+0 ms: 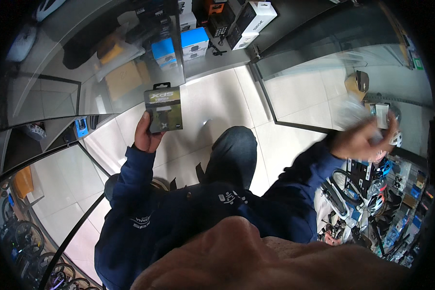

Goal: The person retrieves several packaged bicycle accessories from a glass display cabinet, including a small plastic bag, a box of brake pads, and a box containing a bicycle light. They open the light box, remove the light, and test it by turning it on and off before placing it back in the box.

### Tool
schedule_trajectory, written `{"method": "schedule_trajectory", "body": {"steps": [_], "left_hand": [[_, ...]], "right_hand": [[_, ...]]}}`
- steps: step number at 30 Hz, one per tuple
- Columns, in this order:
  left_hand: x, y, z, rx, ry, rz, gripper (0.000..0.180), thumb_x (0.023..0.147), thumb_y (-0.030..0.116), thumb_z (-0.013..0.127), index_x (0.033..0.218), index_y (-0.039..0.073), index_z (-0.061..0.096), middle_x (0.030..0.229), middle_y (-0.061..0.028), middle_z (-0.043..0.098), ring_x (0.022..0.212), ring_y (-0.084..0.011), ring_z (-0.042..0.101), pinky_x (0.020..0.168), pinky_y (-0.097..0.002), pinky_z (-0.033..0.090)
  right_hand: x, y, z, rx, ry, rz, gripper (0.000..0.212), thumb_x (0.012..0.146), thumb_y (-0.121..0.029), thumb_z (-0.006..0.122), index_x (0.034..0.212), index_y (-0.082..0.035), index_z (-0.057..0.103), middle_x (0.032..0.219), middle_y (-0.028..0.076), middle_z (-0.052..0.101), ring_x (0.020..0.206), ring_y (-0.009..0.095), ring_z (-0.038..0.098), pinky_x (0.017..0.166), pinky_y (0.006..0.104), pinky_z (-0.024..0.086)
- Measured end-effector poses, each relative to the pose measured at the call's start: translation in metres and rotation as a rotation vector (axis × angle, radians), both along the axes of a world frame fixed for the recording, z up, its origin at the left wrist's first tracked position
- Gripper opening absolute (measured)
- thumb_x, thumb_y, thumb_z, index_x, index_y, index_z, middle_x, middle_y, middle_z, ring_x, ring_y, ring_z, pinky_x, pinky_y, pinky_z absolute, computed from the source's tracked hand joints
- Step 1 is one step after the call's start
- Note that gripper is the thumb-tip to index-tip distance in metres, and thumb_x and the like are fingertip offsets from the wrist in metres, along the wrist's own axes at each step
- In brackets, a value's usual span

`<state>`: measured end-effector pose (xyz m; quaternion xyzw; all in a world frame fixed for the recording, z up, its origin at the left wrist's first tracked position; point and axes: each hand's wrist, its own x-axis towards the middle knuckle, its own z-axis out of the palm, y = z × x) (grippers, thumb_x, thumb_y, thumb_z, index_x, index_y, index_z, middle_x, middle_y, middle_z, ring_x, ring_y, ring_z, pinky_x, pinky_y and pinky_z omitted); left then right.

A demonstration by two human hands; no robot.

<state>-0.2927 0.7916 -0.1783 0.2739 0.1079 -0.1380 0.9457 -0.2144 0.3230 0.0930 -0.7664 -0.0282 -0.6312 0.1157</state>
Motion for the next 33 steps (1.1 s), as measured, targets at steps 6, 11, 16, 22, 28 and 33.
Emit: {"method": "schedule_trajectory", "body": {"steps": [6, 11, 16, 22, 28, 33], "left_hand": [[-0.032, -0.008, 0.028, 0.077, -0.043, 0.117, 0.057, 0.111, 0.044, 0.047, 0.156, 0.008, 0.046, 0.153, -0.0130, 0.056, 0.143, -0.0307, 0.050, 0.121, -0.0495, 0.037], [-0.080, -0.010, 0.051, 0.337, 0.050, 0.269, 0.056, 0.112, 0.038, 0.047, 0.152, 0.000, 0.044, 0.142, -0.0160, 0.060, 0.129, -0.0256, 0.059, 0.110, -0.0400, 0.047], [-0.139, -0.007, 0.045, 0.446, 0.208, 0.389, 0.057, 0.110, 0.042, 0.051, 0.148, 0.000, 0.048, 0.138, -0.0149, 0.063, 0.121, -0.0243, 0.065, 0.101, -0.0384, 0.052], [-0.182, 0.000, 0.027, 0.445, 0.351, 0.519, 0.059, 0.107, 0.047, 0.056, 0.148, 0.005, 0.051, 0.136, -0.0116, 0.066, 0.116, -0.0243, 0.067, 0.092, -0.0390, 0.056], [-0.181, -0.001, 0.048, 0.393, 0.190, 0.469, 0.055, 0.109, 0.045, 0.054, 0.148, 0.007, 0.051, 0.139, -0.0118, 0.064, 0.124, -0.0264, 0.064, 0.101, -0.0425, 0.054], [-0.130, -0.010, 0.087, 0.423, 0.187, 0.516, 0.055, 0.110, 0.043, 0.051, 0.148, 0.003, 0.051, 0.138, -0.0129, 0.064, 0.125, -0.0254, 0.064, 0.104, -0.0415, 0.053]], "right_hand": [[0.157, 0.052, -0.211, 0.297, 1.024, 0.515, 0.031, 0.094, -0.028, 0.075, 0.116, -0.006, 0.078, 0.100, 0.016, 0.078, 0.076, 0.021, 0.072, 0.070, 0.0348, 0.056], [0.295, 0.125, -0.353, 0.206, 1.094, 0.332, 0.050, 0.088, -0.041, 0.077, 0.123, -0.006, 0.074, 0.109, 0.024, 0.076, 0.103, 0.043, 0.072, 0.092, 0.0483, 0.057], [0.358, 0.175, -0.394, 0.222, 1.216, 0.031, 0.066, 0.084, -0.052, 0.082, 0.130, -0.008, 0.062, 0.124, 0.021, 0.068, 0.109, 0.040, 0.071, 0.089, 0.0517, 0.059], [0.383, 0.190, -0.419, 0.231, 1.204, -0.069, 0.057, 0.083, -0.043, 0.085, 0.118, -0.006, 0.060, 0.119, 0.018, 0.069, 0.101, 0.038, 0.075, 0.081, 0.0487, 0.062], [0.334, 0.159, -0.420, 0.270, 0.993, 0.136, 0.049, 0.078, -0.036, 0.087, 0.104, 0.001, 0.069, 0.107, 0.023, 0.072, 0.098, 0.043, 0.072, 0.088, 0.0486, 0.058], [0.261, 0.097, -0.344, 0.526, 0.890, 0.546, 0.045, 0.080, -0.029, 0.086, 0.109, 0.002, 0.071, 0.101, 0.019, 0.074, 0.093, 0.034, 0.072, 0.086, 0.0401, 0.057]]}}
